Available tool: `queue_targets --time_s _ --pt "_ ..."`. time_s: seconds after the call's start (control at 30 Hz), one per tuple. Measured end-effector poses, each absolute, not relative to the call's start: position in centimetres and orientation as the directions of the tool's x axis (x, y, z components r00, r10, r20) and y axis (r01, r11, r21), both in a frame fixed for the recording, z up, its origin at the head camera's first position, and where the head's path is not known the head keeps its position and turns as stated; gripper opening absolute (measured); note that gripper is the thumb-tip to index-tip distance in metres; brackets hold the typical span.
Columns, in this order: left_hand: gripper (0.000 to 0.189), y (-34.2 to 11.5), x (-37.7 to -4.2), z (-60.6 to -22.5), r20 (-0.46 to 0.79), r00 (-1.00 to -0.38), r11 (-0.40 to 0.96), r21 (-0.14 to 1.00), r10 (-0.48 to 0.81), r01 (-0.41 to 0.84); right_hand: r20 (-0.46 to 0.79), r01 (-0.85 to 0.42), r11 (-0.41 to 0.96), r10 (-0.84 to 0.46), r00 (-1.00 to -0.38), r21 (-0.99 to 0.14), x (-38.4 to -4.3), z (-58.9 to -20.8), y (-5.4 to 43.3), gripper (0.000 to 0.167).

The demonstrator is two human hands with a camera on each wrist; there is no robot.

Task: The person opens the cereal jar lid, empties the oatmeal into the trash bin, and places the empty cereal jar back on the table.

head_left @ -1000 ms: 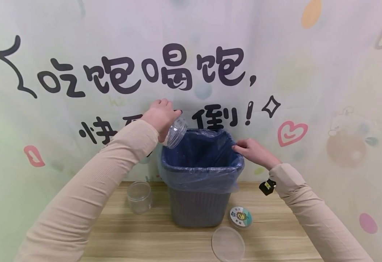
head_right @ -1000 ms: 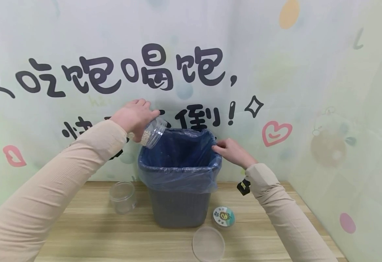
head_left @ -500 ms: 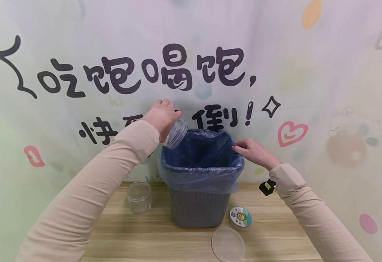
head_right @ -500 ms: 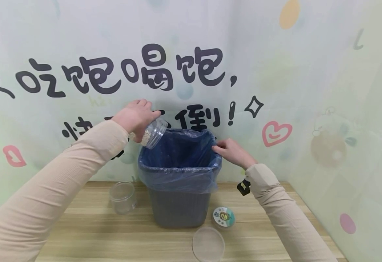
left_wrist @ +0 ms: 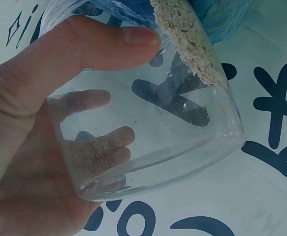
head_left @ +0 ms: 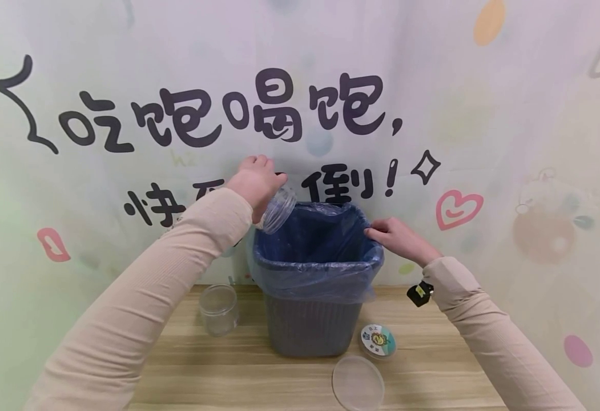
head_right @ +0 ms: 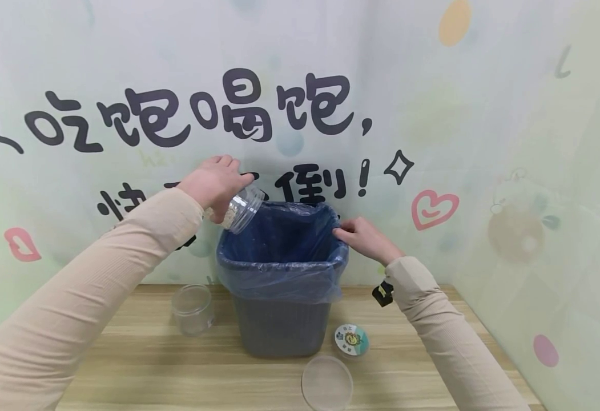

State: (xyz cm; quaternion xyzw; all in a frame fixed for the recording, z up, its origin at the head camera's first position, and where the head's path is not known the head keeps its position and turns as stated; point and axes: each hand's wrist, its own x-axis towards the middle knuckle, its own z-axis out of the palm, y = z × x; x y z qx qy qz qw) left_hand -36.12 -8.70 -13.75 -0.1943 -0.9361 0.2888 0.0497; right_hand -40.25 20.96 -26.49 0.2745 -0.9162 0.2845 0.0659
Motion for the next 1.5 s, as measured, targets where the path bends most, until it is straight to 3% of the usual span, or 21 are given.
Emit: queue_targets --time_s 1.5 --pt "0.091 -8.5 -36.08 -14.04 -0.003 -0.915 0.747 -0.576 0.404 0.332 0.297 -0.55 0.679 -0.463 -0.835 -0.487 -40.39 -26.67 20.88 0.025"
